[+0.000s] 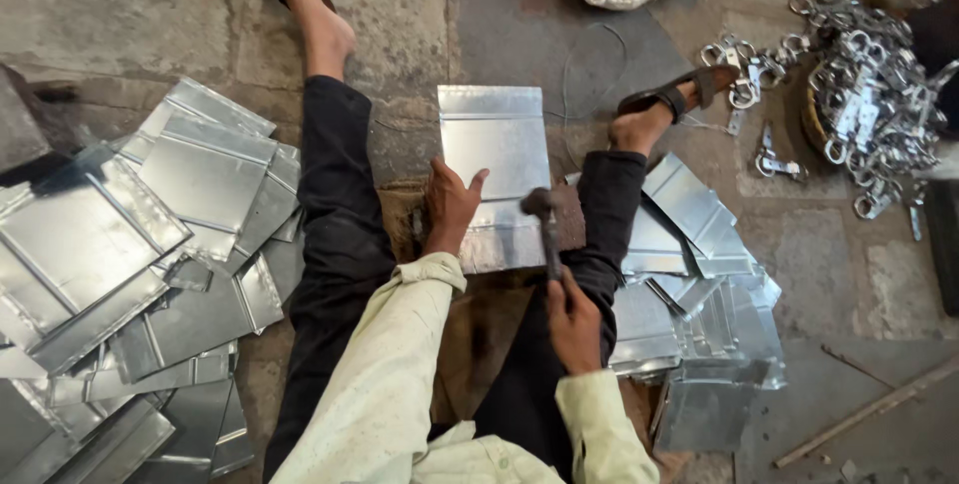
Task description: The person sits on the floor and uses a hammer to repeatedly strike a rectangular metal sheet placed on a wooden block. They hold the sheet with one hand and strike it with the other, occasionally adjusting its position.
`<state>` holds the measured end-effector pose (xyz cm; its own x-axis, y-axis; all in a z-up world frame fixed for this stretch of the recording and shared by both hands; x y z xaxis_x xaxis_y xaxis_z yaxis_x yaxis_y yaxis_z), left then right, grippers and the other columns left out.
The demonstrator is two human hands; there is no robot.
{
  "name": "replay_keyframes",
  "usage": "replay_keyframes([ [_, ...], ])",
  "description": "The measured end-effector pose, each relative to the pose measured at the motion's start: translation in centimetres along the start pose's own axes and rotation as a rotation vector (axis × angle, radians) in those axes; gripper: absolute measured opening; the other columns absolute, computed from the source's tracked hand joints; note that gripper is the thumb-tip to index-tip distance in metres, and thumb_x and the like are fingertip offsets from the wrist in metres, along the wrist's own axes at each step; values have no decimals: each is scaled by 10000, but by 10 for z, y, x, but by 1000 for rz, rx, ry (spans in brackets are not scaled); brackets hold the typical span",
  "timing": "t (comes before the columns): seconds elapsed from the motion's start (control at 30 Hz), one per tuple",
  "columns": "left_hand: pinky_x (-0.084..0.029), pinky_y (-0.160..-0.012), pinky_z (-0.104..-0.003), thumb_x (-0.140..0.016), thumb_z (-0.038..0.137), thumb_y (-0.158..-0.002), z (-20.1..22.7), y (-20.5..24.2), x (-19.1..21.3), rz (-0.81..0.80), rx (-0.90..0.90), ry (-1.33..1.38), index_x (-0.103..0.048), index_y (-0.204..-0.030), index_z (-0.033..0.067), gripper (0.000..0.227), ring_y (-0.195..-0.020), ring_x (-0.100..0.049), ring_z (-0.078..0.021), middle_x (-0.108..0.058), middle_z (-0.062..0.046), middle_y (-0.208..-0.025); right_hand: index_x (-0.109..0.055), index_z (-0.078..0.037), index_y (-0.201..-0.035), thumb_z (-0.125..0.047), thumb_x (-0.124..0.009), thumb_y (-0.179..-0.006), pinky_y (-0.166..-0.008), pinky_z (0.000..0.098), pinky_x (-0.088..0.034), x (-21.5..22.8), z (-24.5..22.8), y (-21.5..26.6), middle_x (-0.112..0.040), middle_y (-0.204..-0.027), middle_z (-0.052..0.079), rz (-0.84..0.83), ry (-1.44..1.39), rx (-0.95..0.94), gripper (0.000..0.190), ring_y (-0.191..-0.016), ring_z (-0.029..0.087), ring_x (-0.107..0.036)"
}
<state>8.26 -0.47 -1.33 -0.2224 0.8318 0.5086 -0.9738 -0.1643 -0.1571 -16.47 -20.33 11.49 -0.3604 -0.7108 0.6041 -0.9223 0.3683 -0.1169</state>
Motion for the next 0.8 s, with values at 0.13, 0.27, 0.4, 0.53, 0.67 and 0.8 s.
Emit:
replay_keyframes([
  [0.13, -490, -935, -521, -780, 553, -864, -9, 13, -9, -106, 95, 5, -360, -1358, -121, 935, -1095, -610, -465, -608, -333, -1183, -596, 39, -1408, -278, -616, -1048, -612, 284, -488, -6, -1, 32, -648, -785, 74, 116, -160, -92, 479, -662, 116, -576],
  [0.27, -470, -970, -543, -777, 556, -903, -7, 8, -9, -56, 34, -10, -351, -1360, -134, 931, -1097, -605, -480, -608, -338, -1181, -672, 23, -1335, -277, -668, -1008, -568, 286, -460, -23, -3, 1, -653, -765, 34, -69, 179, -40, 444, -600, 132, -565],
  [0.4, -470, -931, -550, -740, 500, -920, -21, 19, -20, 10, 1, 50, -332, -1383, -164, 907, -1083, -594, -508, -595, -365, -1184, -608, 7, -1395, -261, -612, -1037, -561, 281, -459, -9, -11, 21, -625, -738, 58, 24, -125, -131, 448, -618, 109, -537],
  [0.53, -452, -973, -577, -652, 421, -1028, -24, 8, -30, -16, 28, 16, -372, -1378, -129, 710, -1101, -581, -528, -605, -349, -1207, -621, -4, -1387, -258, -616, -1089, -665, 282, -494, -26, -34, 19, -661, -903, 99, 29, -24, 190, 392, -762, 114, -615],
  [0.67, -432, -981, -591, -583, 367, -1063, -32, 11, -33, -30, 44, 80, -364, -1407, -117, 633, -1108, -584, -524, -613, -343, -1204, -667, -16, -1373, -247, -670, -1018, -570, 305, -461, -19, -6, 10, -591, -679, 127, -90, 189, -125, 424, -599, 156, -493],
  [0.8, -427, -959, -591, -607, 377, -1043, -38, 14, -37, -1, 55, 97, -303, -1440, -156, 731, -1123, -552, -565, -563, -407, -1263, -615, -32, -1444, -245, -603, -1055, -571, 272, -404, -18, -14, 36, -592, -755, 72, 3, -246, -98, 444, -618, 93, -508],
])
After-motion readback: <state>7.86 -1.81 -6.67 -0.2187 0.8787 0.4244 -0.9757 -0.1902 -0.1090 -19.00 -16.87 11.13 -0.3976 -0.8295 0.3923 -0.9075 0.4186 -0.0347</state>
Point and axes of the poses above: each hand's wrist, its own y-axis away from the middle knuckle, its own x-axis out of the back of the hand, z = x × y, the point moved 8 cm from there along -y, towards the middle knuckle
